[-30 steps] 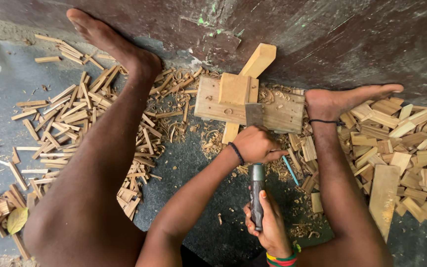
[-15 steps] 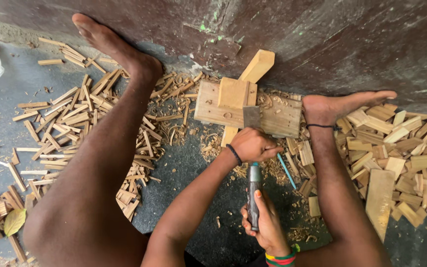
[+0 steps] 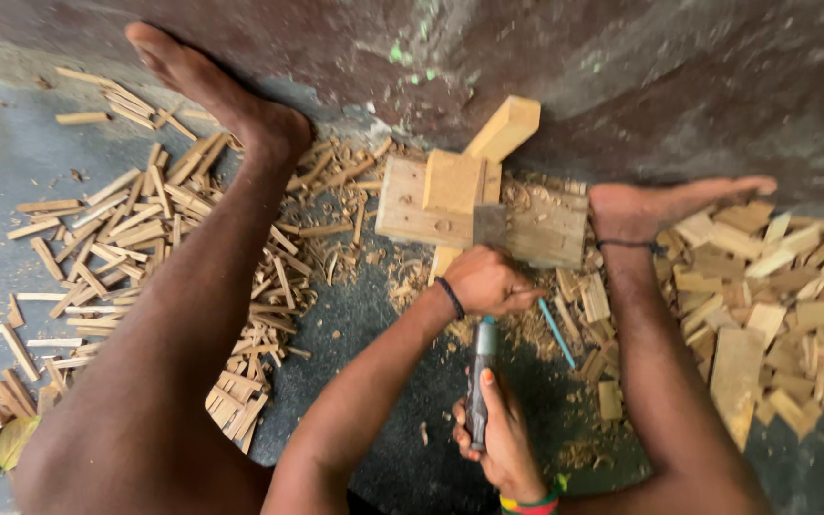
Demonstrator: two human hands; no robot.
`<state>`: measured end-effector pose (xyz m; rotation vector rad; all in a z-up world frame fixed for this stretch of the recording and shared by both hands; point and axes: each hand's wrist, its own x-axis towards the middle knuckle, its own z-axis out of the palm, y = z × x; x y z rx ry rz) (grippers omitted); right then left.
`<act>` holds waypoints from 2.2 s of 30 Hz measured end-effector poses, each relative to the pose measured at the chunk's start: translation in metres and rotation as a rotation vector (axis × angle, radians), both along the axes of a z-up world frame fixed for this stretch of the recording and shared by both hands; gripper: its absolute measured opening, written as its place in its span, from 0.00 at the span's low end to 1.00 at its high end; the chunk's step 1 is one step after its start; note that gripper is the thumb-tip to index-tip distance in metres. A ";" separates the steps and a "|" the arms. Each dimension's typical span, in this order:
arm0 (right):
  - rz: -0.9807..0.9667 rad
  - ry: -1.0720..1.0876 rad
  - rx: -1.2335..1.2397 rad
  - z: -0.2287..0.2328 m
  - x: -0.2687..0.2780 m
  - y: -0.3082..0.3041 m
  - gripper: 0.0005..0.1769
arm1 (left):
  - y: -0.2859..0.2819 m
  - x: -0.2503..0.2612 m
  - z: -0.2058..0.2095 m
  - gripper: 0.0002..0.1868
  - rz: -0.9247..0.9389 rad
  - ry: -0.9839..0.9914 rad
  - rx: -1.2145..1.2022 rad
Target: The person sits on the floor and uses a chisel and mallet to carve a small wooden block placed on a larger wooden base. They repeatedly strike the chisel to shape the wood, occasionally adjusting the block's position with their left hand.
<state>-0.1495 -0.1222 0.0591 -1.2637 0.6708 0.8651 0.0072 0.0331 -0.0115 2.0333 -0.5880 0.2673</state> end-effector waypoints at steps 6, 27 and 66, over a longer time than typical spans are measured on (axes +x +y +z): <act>0.019 -0.060 -0.009 -0.013 0.022 0.010 0.26 | 0.001 0.031 -0.010 0.14 -0.103 0.131 0.024; -0.258 -0.083 0.562 -0.017 0.055 -0.020 0.26 | -0.028 0.047 0.030 0.18 -0.026 -0.284 0.065; -0.245 -0.098 0.541 -0.044 0.057 0.000 0.29 | 0.040 0.023 0.011 0.16 0.285 -0.240 0.059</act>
